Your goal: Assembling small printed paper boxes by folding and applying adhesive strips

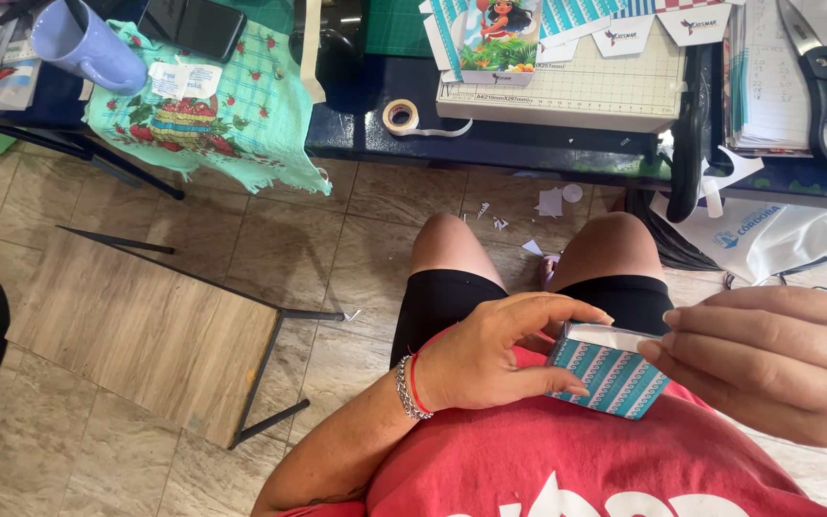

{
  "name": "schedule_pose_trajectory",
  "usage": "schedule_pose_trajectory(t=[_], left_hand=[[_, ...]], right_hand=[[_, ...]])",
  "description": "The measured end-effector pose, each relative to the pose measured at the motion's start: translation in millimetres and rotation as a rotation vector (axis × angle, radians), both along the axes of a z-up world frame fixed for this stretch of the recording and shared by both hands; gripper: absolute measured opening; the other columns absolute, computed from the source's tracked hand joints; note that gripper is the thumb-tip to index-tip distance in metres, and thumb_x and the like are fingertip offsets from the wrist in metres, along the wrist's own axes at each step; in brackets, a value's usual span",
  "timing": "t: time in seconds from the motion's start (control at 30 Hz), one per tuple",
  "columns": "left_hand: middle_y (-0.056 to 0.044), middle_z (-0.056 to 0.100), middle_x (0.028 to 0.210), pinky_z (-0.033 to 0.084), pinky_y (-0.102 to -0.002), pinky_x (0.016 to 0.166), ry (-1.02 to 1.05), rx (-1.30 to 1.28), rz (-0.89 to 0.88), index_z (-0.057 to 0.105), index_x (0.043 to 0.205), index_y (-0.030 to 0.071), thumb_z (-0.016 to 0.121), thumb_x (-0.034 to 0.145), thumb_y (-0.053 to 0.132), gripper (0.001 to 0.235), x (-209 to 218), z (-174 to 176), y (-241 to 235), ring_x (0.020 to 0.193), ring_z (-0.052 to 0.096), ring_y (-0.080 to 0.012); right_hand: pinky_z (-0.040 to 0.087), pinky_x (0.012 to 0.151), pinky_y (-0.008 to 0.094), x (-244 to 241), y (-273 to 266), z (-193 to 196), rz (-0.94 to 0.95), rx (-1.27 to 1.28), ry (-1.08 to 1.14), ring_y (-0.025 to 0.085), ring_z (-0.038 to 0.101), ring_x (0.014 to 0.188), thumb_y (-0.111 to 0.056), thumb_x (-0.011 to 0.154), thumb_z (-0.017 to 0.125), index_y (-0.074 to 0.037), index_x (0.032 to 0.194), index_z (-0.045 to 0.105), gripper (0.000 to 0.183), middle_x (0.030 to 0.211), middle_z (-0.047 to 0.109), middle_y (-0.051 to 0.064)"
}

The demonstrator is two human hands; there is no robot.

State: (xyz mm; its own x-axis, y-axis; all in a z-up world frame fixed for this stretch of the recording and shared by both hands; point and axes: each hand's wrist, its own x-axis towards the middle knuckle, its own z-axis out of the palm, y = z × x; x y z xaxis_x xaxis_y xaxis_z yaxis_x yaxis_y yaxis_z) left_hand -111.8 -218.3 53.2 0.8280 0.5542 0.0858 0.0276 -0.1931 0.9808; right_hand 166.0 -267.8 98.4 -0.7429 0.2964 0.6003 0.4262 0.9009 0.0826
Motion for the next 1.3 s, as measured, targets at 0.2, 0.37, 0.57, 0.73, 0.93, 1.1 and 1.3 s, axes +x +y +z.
schedule_pose_trajectory(t=[0.2, 0.37, 0.57, 0.73, 0.93, 1.1, 1.3], left_hand=[[0.002, 0.067, 0.122, 0.064, -0.027, 0.096, -0.001, -0.004, 0.000, 0.059, 0.136, 0.019, 0.081, 0.089, 0.020, 0.052, 1, -2, -1, 0.101, 0.062, -0.0107], [0.002, 0.067, 0.123, 0.064, -0.027, 0.096, -0.008, -0.010, -0.006, 0.059, 0.136, 0.019, 0.081, 0.089, 0.019, 0.052, 1, -2, -1, 0.102, 0.063, -0.0108], [0.001, 0.067, 0.125, 0.065, -0.028, 0.096, -0.013, 0.005, -0.003, 0.059, 0.136, 0.017, 0.081, 0.088, 0.019, 0.053, 1, -5, -2, 0.103, 0.063, -0.0108], [0.000, 0.067, 0.126, 0.065, -0.029, 0.095, -0.020, -0.012, -0.005, 0.059, 0.136, 0.016, 0.081, 0.088, 0.017, 0.053, 1, -5, -3, 0.105, 0.063, -0.0114], [0.000, 0.067, 0.128, 0.065, -0.029, 0.095, -0.012, -0.008, -0.003, 0.059, 0.136, 0.016, 0.081, 0.087, 0.016, 0.053, 2, -4, -5, 0.110, 0.066, -0.0121], [0.002, 0.067, 0.121, 0.065, -0.029, 0.095, -0.004, -0.020, -0.019, 0.059, 0.137, 0.019, 0.080, 0.088, 0.016, 0.053, 2, -3, -6, 0.107, 0.064, -0.0103], [0.000, 0.067, 0.130, 0.065, -0.030, 0.094, 0.010, 0.045, -0.032, 0.056, 0.140, 0.017, 0.078, 0.091, 0.019, 0.054, 0, -7, -10, 0.104, 0.066, -0.0138]], right_hand=[[0.062, 0.072, 0.035, -1, 6, 7, 0.043, 0.028, -0.051, 0.023, 0.071, 0.087, -0.005, 0.091, 0.072, -0.003, 0.100, 0.075, 0.009, 0.101, 0.069, 0.008], [0.062, 0.073, 0.036, -2, 5, 10, 0.037, 0.021, -0.072, 0.023, 0.071, 0.089, -0.005, 0.092, 0.070, -0.004, 0.100, 0.075, 0.010, 0.101, 0.070, 0.008], [0.063, 0.073, 0.035, -4, 1, 8, -0.007, -0.037, -0.073, 0.020, 0.072, 0.086, -0.007, 0.091, 0.072, -0.001, 0.097, 0.072, 0.008, 0.097, 0.071, 0.006], [0.063, 0.075, 0.038, -6, 1, 14, -0.010, -0.092, -0.119, 0.022, 0.072, 0.090, -0.009, 0.094, 0.066, 0.003, 0.101, 0.069, 0.014, 0.101, 0.070, 0.009], [0.062, 0.086, 0.044, -4, -1, 13, 0.001, -0.108, -0.222, 0.030, 0.069, 0.105, -0.012, 0.097, 0.060, 0.004, 0.113, 0.066, 0.024, 0.119, 0.065, 0.014], [0.060, 0.086, 0.046, -4, -1, 10, -0.023, -0.122, -0.280, 0.032, 0.068, 0.101, -0.017, 0.097, 0.062, 0.003, 0.111, 0.066, 0.024, 0.120, 0.064, 0.016], [0.058, 0.089, 0.046, -7, -5, 12, -0.023, -0.152, -0.336, 0.032, 0.065, 0.113, -0.019, 0.099, 0.059, 0.000, 0.111, 0.066, 0.023, 0.124, 0.064, 0.013]])
